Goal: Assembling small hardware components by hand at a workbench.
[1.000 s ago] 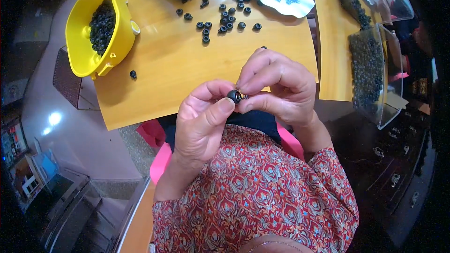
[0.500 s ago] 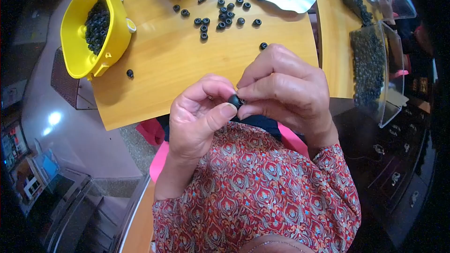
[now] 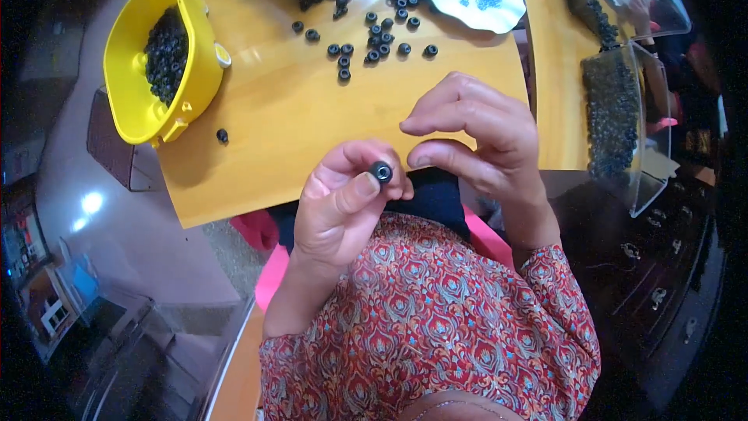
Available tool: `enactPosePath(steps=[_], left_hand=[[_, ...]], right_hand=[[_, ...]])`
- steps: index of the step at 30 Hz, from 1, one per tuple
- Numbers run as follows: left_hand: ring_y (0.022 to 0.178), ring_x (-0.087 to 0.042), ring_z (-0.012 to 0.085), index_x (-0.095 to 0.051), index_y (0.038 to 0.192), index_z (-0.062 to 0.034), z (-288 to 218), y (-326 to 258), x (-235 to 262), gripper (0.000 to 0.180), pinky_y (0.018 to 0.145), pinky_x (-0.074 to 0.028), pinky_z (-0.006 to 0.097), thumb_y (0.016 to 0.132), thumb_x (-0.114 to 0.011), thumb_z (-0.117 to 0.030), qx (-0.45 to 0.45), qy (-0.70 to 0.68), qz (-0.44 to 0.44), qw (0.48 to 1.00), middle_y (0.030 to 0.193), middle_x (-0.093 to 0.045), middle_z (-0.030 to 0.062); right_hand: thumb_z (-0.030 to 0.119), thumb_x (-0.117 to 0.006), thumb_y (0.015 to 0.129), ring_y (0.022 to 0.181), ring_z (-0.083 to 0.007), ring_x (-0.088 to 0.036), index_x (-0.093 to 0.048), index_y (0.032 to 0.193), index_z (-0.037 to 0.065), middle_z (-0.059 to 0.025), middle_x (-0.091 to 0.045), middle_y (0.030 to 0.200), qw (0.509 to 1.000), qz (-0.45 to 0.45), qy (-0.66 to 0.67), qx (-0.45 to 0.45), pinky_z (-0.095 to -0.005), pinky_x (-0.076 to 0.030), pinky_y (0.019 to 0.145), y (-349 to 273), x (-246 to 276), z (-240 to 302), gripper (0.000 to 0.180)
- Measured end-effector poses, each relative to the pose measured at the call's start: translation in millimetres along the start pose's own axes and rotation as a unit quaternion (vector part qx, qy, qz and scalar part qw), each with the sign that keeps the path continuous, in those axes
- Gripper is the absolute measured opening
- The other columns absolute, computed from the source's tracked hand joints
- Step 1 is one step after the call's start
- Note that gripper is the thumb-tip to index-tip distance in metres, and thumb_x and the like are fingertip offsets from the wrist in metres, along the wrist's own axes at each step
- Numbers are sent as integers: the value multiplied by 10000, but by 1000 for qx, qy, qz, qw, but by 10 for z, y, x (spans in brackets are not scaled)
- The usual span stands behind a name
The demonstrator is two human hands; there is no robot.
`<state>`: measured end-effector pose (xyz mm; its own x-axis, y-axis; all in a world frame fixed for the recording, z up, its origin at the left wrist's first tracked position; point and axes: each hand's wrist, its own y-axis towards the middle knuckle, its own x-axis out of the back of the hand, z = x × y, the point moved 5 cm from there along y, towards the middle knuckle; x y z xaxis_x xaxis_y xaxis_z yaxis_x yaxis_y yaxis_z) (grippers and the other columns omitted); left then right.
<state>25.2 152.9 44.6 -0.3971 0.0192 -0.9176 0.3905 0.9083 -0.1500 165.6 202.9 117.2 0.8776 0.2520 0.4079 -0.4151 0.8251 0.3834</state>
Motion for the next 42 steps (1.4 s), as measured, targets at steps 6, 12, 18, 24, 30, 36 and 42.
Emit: enactPosePath(steps=[6,12,18,24,30,36,42], left_hand=[[795,-523,199,-606,1007,-44,-17,55,127,234,789,-435,373,835,-670,-190,10,-46,15,999,867,-551,76],[815,-495,202,-604,1005,-52,-107,102,275,232,789,-409,373,830,-657,-195,-10,-84,-8,996,870,-541,66],[824,-486,203,-595,990,-53,-150,206,368,231,792,-404,376,828,-653,-207,-7,-81,-17,997,881,-538,68],[836,-482,209,-590,993,-56,-199,252,425,244,805,-401,382,820,-664,-211,-16,-87,-46,995,899,-534,74],[855,-479,211,-583,1003,-51,-215,303,506,264,811,-401,383,815,-669,-215,-10,-99,-40,994,918,-531,82],[856,-481,213,-579,994,-43,-209,341,536,251,812,-403,386,820,-660,-205,-2,-104,-54,993,915,-528,82],[854,-484,208,-571,995,-33,-219,354,569,248,805,-408,382,826,-647,-197,-1,-101,-60,993,915,-526,84]], right_hand=[[58,-760,702,765,-246,-611,-667,903,41,-92,-627,826,973,-47,-224,17,-327,-481,663,-63,113,-519,221],[69,-727,723,723,-257,-575,-649,867,49,-77,-594,786,932,-39,-357,50,-359,-452,638,110,238,-902,165],[92,-703,760,724,-227,-553,-643,848,73,-49,-566,757,907,-25,-412,80,-342,-402,641,477,315,-1151,108],[102,-688,759,741,-220,-543,-632,845,78,-39,-556,763,900,-8,-425,94,-347,-397,657,753,263,-1306,105],[110,-694,735,762,-224,-551,-648,863,77,-38,-561,770,909,11,-406,95,-355,-410,681,895,165,-1440,140],[177,-627,752,788,-242,-535,-637,780,116,-46,-545,770,922,5,-371,107,-371,-398,690,1086,-31,-1547,68],[157,-578,767,818,-251,-534,-636,755,110,-61,-547,789,902,19,-416,111,-392,-388,734,1197,-109,-1536,76]])
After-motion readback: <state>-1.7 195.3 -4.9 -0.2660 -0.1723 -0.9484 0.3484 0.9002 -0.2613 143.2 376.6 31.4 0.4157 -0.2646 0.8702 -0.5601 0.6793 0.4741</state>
